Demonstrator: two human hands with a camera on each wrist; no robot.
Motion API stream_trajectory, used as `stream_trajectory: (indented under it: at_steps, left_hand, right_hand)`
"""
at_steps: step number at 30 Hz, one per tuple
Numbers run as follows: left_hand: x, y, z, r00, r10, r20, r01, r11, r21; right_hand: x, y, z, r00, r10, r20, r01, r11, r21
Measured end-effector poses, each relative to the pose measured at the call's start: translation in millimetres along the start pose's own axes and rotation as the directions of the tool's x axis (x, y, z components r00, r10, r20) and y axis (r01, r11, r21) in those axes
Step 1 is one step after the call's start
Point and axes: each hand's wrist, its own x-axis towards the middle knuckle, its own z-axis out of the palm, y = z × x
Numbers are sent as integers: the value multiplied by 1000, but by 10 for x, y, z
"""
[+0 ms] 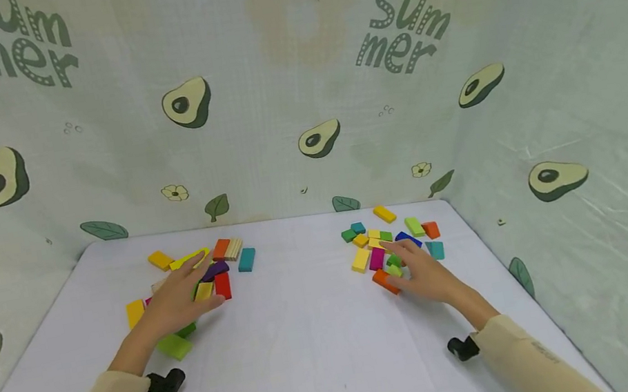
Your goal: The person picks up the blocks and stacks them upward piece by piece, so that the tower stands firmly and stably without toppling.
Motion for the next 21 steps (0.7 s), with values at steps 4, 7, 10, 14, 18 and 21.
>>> stream_trajectory:
  at_steps: [4, 7, 10, 14, 18, 21]
  left_hand:
    - [49, -7, 100, 999, -28, 30, 30, 997, -73]
    - [95, -20, 169, 1000, -15, 26, 17, 995, -98]
    - [140, -21, 217, 1000, -6, 26, 8, 994, -105]
    - [184, -11, 252, 999, -25, 39, 29, 996, -87]
    - [208, 8, 255, 998, -30, 58, 33, 998, -57]
    - [210, 32, 243, 998, -19, 67, 23, 999, -49]
  right_hand:
    - [2, -41, 51, 1000, -4, 20, 4, 1000, 11]
    - [8, -62, 88, 1000, -1, 29, 1, 1000, 5]
    - [16, -69, 125, 999, -9, 38, 9, 1000, -11]
    - [19, -75, 163, 998, -16, 54, 18, 999, -33]
    - [24, -89, 179, 998, -17, 66, 19, 999, -37]
    - [32, -93, 184, 997, -15, 82, 18, 999, -46]
